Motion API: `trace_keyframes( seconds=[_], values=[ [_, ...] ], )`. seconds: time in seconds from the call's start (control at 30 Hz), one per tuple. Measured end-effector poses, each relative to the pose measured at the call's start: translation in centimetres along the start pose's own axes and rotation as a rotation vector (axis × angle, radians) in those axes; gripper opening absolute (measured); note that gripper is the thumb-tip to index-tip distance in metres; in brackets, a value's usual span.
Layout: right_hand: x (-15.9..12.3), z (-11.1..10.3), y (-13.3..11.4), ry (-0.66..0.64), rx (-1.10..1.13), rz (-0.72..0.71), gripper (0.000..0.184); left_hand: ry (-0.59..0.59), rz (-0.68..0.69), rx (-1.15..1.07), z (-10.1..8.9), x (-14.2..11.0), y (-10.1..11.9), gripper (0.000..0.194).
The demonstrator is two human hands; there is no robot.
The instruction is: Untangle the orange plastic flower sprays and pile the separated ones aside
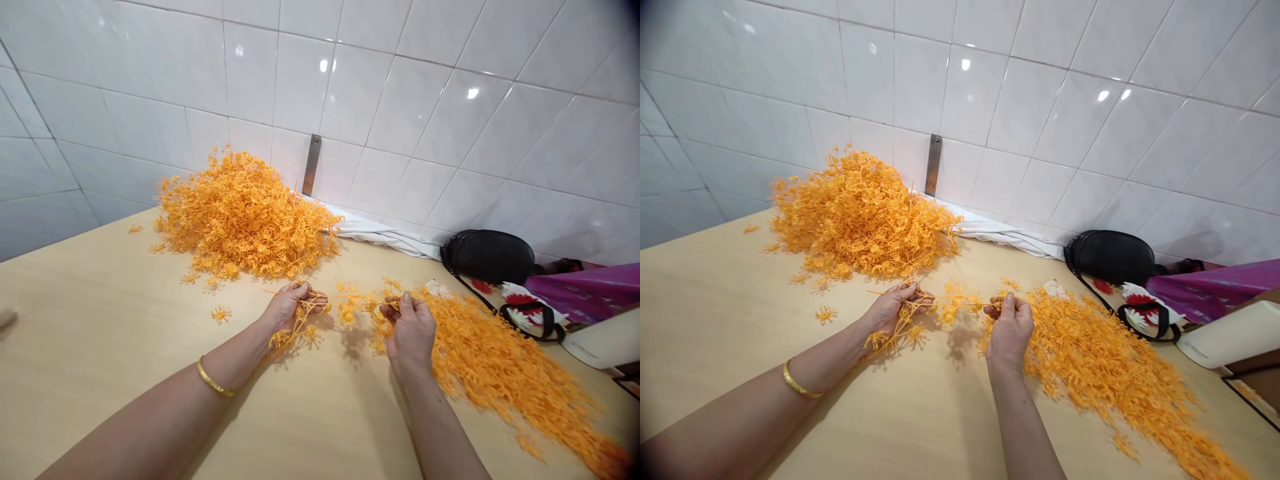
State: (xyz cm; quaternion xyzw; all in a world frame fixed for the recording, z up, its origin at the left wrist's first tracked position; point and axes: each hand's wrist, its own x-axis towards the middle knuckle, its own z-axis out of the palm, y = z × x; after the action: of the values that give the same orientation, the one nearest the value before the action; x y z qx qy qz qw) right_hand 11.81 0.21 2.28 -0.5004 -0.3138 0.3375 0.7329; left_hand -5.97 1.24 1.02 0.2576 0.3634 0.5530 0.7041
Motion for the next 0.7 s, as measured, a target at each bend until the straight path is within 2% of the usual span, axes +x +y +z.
trace_keyframes(
  seconds=[0.17, 0.23, 0.33, 0.43, 0.53, 0.7],
  values=[
    [0.0, -0.1, 0.0, -0.123, -0.026, 0.074, 0.019, 0.029, -0.075, -0.084, -0.4, -0.1, 0.4, 0.018],
    [-0.2, 0.0, -0.2, -0.150, 0.051, 0.118, 0.018, 0.016, -0.094, -0.151, -0.6, 0.0, 0.4, 0.021],
    [-0.6, 0.5, -0.8, -0.138, 0.238, 0.235, 0.015, -0.005, -0.023, -0.211, -0.5, 0.1, 0.2, 0.022],
    [-0.8, 0.9, -1.4, -0.078, 0.329, 0.311, 0.014, 0.002, 0.027, -0.192, -0.1, 0.1, -0.3, 0.020],
    [-0.8, 0.9, -1.9, -0.048, 0.361, 0.335, 0.017, 0.030, 0.048, -0.145, 0.3, 0.1, -0.8, 0.018],
    [-0.7, 0.9, -2.1, -0.069, 0.376, 0.349, 0.021, 0.045, 0.089, -0.112, 0.7, 0.3, -1.3, 0.016]
  ],
)
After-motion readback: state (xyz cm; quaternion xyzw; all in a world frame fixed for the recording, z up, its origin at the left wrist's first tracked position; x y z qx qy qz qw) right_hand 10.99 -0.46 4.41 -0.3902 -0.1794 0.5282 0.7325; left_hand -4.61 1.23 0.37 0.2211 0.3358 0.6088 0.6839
